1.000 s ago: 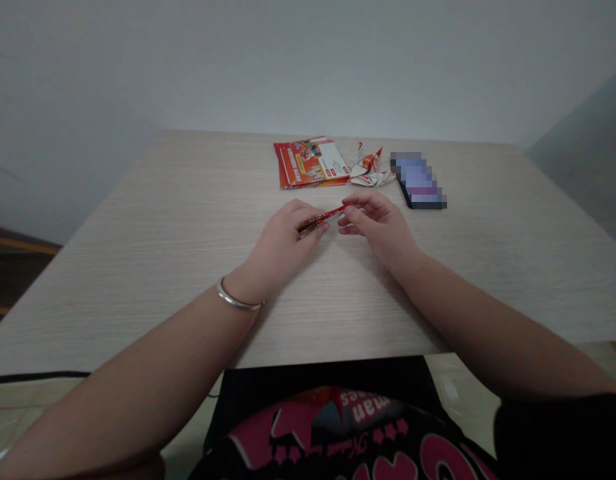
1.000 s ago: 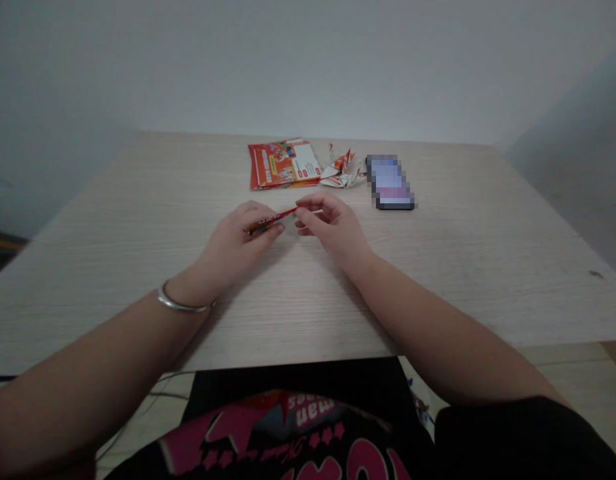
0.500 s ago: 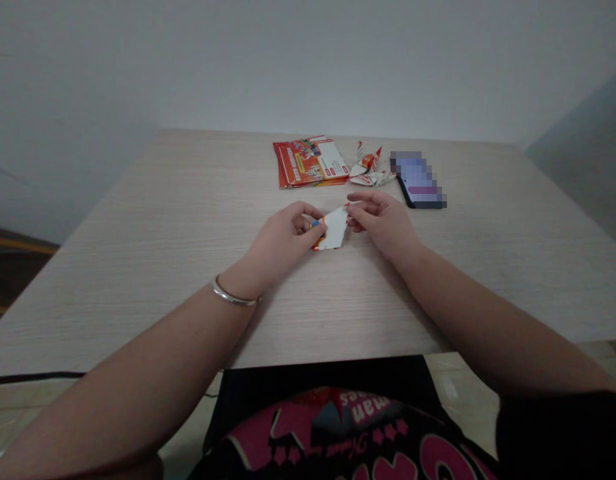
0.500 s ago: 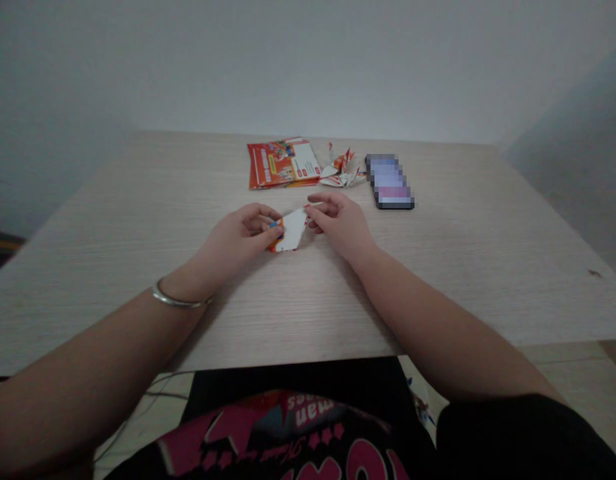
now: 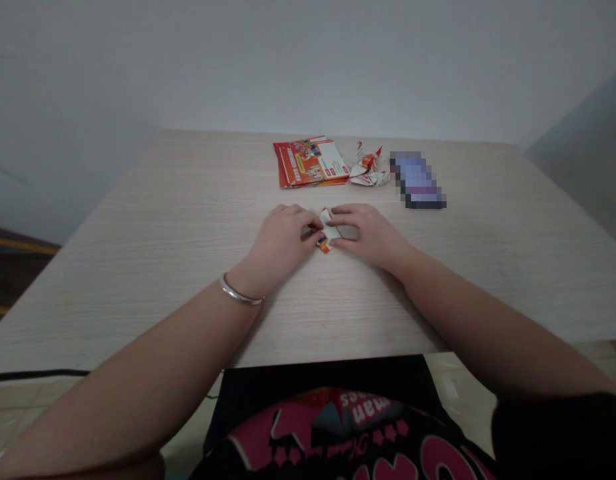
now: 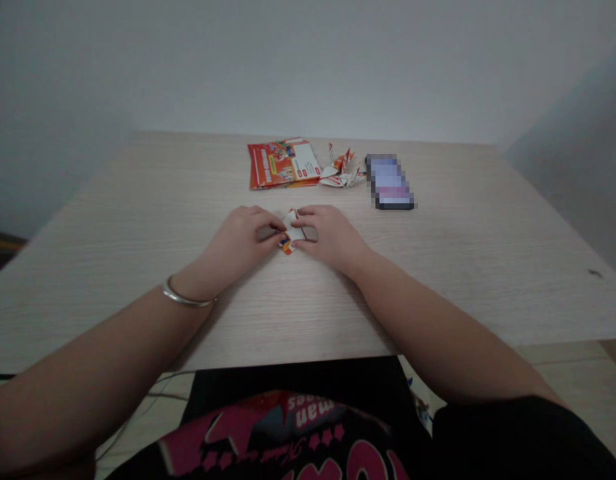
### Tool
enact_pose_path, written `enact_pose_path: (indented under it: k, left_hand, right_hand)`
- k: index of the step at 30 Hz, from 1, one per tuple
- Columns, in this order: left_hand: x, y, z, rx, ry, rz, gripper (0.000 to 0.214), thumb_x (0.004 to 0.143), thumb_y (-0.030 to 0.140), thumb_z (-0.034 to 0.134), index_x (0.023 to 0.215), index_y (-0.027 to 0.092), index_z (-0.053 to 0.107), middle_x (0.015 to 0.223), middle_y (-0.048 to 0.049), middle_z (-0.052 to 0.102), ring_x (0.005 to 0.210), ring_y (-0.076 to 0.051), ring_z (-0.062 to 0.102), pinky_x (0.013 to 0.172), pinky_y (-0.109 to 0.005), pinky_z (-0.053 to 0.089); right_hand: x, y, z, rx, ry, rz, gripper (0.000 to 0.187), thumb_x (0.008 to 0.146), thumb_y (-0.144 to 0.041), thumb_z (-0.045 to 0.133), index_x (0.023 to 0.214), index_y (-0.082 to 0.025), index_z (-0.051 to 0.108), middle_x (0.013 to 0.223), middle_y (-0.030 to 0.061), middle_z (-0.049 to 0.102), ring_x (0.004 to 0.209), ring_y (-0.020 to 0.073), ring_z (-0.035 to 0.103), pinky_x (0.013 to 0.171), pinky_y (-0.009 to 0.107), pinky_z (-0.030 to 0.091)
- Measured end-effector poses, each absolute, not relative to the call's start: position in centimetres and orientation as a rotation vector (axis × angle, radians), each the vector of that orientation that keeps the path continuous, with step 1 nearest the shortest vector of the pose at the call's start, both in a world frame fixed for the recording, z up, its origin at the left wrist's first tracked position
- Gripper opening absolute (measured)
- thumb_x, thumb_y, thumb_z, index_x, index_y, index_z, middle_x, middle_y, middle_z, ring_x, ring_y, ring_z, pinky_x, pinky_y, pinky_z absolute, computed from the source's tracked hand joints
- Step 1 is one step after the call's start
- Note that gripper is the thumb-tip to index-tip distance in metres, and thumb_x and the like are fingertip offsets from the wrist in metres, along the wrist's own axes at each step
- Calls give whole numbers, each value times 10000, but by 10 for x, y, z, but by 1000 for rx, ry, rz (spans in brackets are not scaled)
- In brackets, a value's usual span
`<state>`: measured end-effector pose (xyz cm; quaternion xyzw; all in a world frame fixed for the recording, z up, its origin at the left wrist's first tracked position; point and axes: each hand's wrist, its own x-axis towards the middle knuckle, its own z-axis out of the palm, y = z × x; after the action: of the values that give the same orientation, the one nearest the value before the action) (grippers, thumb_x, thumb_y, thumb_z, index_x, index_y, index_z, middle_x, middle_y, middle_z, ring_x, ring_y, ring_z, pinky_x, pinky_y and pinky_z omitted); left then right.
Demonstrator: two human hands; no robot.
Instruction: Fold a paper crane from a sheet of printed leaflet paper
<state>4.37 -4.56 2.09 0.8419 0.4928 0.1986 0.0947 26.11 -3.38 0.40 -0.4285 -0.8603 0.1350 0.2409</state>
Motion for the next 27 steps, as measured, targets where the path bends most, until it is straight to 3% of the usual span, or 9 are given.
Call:
enact_pose_path:
  k: [4, 9, 12, 15, 17, 21, 24, 27]
  left_hand:
    - [46, -53, 28, 2650, 1441, 457, 232, 985, 246, 621, 1057, 145, 818, 1089, -137, 790, 1036, -306, 707, 994, -485, 545]
    - [49, -64, 39, 2792, 1464, 222, 298, 1043, 280, 551, 1057, 162, 825, 1098, -131, 789, 1072, -336, 714, 972, -506, 561]
    - [52, -71, 43, 2845, 1451, 102, 319, 1045, 210, 509, 1176, 151, 794, 1141, -132, 783, 1077, -338, 724, 976, -508, 569]
    - [54, -79, 38, 2886, 1423, 88, 406, 1051, 155, 430, 1329, 79, 717, 1289, -178, 750, 1197, -345, 704, 1101, -552, 517]
    - [53, -81, 31, 2938, 1379, 156, 477, 1085, 260, 416, 1466, 53, 616, 1481, -212, 649, 1391, -391, 595, 1229, -656, 374]
    - [50, -79, 17, 2946, 1287, 150, 580, 1100, 370, 409, 1590, 66, 476, 1687, -228, 416, 1560, -409, 417, 1276, -638, 322]
    - [49, -80, 16, 2954, 1258, 161, 600, 1093, 431, 430, 1567, 71, 499, 1691, -228, 410, 1592, -405, 361, 1301, -625, 279]
    - [49, -84, 20, 2911, 1233, 133, 671, 1086, 512, 429, 1574, 55, 475, 1672, -262, 423, 1589, -421, 363, 1298, -627, 279]
  right_hand:
    - [259, -40, 11, -1217, -2403, 273, 313, 886, -299, 776, 1173, -183, 822, 1298, 116, 788, 1238, 307, 713, 1131, 501, 512]
    - [252, -51, 22, -1334, -2482, 153, 382, 947, -390, 729, 1238, -152, 797, 1361, 129, 763, 1290, 327, 687, 1149, 506, 490]
    - [250, -55, 28, -1404, -2562, 73, 438, 992, -420, 667, 1318, -141, 760, 1420, 135, 730, 1362, 335, 640, 1185, 513, 454]
    - [250, -56, 31, -1447, -2639, 15, 463, 1040, -379, 578, 1408, -124, 699, 1498, 131, 678, 1431, 332, 582, 1222, 508, 416]
    - [252, -56, 31, -1520, -2622, -33, 487, 1055, -360, 535, 1450, -105, 660, 1522, 140, 657, 1461, 339, 549, 1251, 528, 377]
    - [257, -51, 29, -1605, -2573, -52, 553, 1051, -397, 534, 1468, -48, 632, 1510, 180, 657, 1495, 371, 505, 1287, 550, 324]
    - [262, -46, 26, -1601, -2546, -5, 606, 1041, -420, 549, 1488, -14, 600, 1537, 225, 621, 1487, 385, 519, 1277, 537, 357]
    - [266, -40, 19, -1523, -2510, 64, 637, 1038, -348, 541, 1607, -69, 472, 1648, 219, 502, 1516, 368, 498, 1264, 551, 391]
